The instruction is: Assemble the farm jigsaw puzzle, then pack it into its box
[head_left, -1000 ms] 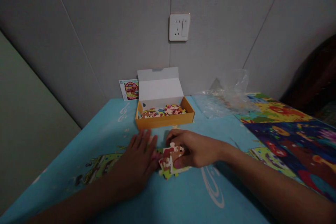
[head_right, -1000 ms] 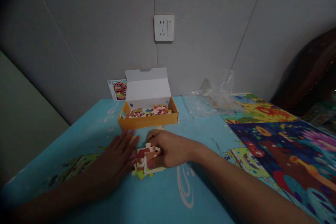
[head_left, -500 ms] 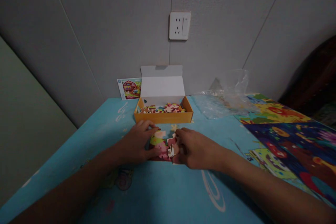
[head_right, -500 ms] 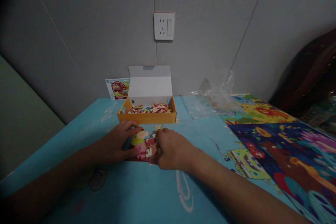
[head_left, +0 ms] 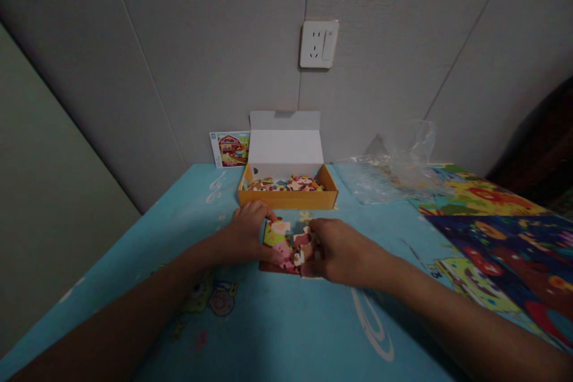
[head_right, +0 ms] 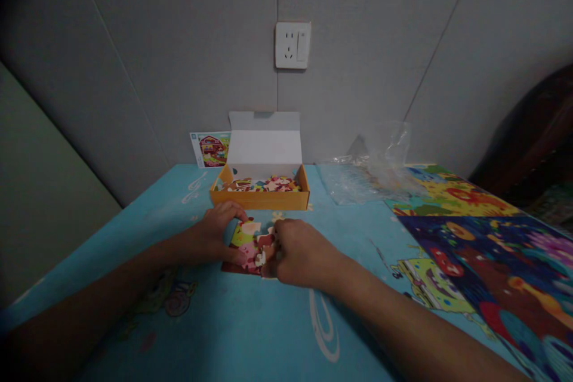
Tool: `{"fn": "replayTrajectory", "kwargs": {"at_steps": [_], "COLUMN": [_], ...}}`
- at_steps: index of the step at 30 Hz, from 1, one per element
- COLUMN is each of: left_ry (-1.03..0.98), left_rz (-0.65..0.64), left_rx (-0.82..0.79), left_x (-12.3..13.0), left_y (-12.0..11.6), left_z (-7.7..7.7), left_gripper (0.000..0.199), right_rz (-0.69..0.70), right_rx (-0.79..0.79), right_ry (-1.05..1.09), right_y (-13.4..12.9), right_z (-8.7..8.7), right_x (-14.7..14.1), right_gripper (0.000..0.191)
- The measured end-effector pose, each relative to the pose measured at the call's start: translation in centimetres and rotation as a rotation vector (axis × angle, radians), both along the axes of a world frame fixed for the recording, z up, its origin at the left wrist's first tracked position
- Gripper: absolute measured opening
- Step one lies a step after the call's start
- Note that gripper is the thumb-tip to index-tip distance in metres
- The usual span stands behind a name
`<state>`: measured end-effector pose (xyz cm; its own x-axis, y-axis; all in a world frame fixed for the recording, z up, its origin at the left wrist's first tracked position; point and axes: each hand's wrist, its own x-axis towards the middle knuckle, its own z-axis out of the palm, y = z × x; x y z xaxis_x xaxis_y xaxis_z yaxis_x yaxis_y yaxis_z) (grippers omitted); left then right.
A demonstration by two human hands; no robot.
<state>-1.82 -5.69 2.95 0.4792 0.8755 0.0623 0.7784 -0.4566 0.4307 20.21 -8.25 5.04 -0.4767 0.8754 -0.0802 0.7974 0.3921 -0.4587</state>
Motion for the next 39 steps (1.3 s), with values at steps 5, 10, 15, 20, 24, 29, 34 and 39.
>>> {"fn": "replayTrajectory", "kwargs": {"at_steps": [5, 10, 15, 20, 24, 29, 34, 39], "left_ry": [-0.149, -0.374, -0.647, -0.620, -0.367, -0.419, -0.532, -0.529], "left_rz": [0.064, -0.014, 0.037, 0.040, -0.185, -0.058, 0.061, 0.049], "left_rx": [-0.097, -0.162, -0.156, -0.118, -0.176, -0.165, -0.224, -0.183], "left_x": [0.0, 0.2, 0.5, 0.2, 0.2, 0.4, 0.3, 0.6], "left_y": [-0.2, -0.3, 0.0, -0.2, -0.5, -0.3, 0.4, 0.0], "left_z": [0.1, -0.5, -0.5, 0.2, 0.1, -0.4, -0.8, -0.5], "left_gripper": [0.065, 0.046, 0.033, 0.043, 0.036, 0.024, 0.023, 0.029], "right_rz": [0.015, -0.007, 0.014, -0.028, -0.081, -0.078, -0.062, 0.056], "right_rx": [-0.017, -0.059, -0.019, -0.052, -0.146, -0.300, -0.270, -0.163], "right_ry": [0.044, 0.026, 0.023, 0.002, 0.001, 0.048, 0.169, 0.358], "right_y": [0.1, 0.1, 0.0, -0.2, -0.2, -0.2, -0.3, -0.1], "right_z": [-0.1, 0.2, 0.4, 0.1, 0.3, 0.7, 0.8, 0.7], "right_x": [0.0, 0.0, 0.1, 0.1, -0.1, 0.1, 0.2, 0.1], "right_gripper": [0.031, 0.032, 0.030, 0.029, 0.027, 0.021, 0.030, 0.035]}}
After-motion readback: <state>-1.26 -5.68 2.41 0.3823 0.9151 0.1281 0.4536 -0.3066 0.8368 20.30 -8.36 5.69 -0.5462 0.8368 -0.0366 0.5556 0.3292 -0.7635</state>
